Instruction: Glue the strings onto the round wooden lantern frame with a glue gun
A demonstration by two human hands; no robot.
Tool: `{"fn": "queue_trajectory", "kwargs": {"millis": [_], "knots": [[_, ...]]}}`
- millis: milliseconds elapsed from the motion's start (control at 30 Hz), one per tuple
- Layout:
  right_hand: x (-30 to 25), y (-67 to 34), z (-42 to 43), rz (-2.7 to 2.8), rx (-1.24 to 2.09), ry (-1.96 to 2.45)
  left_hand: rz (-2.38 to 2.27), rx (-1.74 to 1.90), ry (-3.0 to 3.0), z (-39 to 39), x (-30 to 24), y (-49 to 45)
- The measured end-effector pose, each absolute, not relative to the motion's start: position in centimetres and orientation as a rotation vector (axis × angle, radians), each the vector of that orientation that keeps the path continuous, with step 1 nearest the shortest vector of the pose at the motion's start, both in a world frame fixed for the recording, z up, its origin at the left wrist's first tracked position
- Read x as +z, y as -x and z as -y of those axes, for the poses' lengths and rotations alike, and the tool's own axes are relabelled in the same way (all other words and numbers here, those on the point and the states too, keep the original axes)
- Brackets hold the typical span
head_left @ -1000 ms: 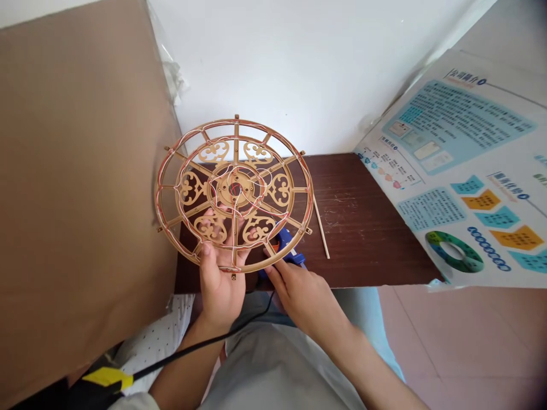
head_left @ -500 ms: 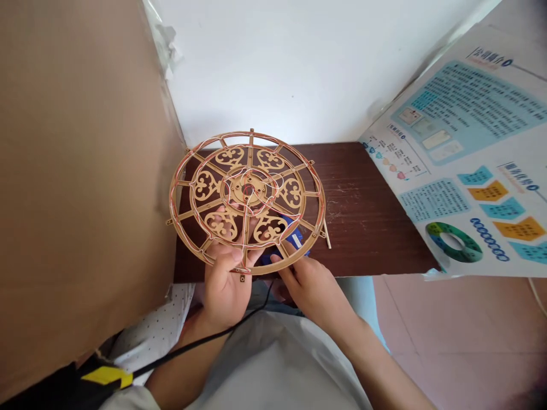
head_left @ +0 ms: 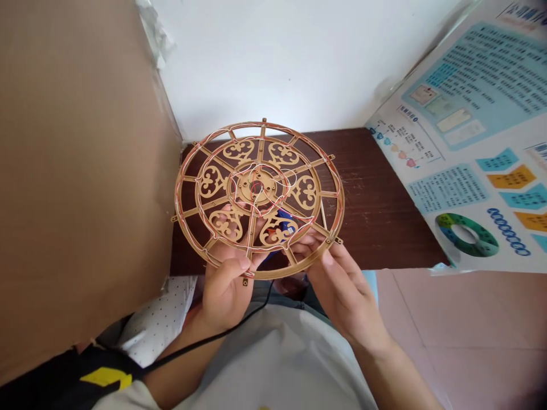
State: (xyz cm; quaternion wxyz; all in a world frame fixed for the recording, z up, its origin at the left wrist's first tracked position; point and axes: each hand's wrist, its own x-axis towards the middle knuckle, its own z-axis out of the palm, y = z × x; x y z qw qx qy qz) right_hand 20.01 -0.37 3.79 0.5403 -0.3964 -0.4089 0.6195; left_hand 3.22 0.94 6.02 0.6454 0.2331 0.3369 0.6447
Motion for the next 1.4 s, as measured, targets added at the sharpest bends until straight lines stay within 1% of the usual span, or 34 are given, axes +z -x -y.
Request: {"fn": "queue_trajectory", "kwargs": {"millis": [167,433,833,1100,1400], "knots": [[3.4,-19.7,0.6,0.915,1.41,0.995,-0.894,1.434,-0.471,-0.7,5.8,-3.4],[3.1,-19.7,0.9,0.873,1.36,0.977,-0.907,1.308,-0.477,-0.3,5.0,-2.6],[1.9,-16.7,2.6,0.839,1.218,1.049,-0.93,1.587,-0.365,1.1,4.9,-5.4],[1.0,-16.1,3.6,0.87,1.204,1.051,-0.909,1.646,-0.392,1.0,5.3,-6.5],[1.0,-16.0,3.6,0.761,1.288,0.941,-0.897,1.651,-0.333,1.1,5.2,-6.3]]}}
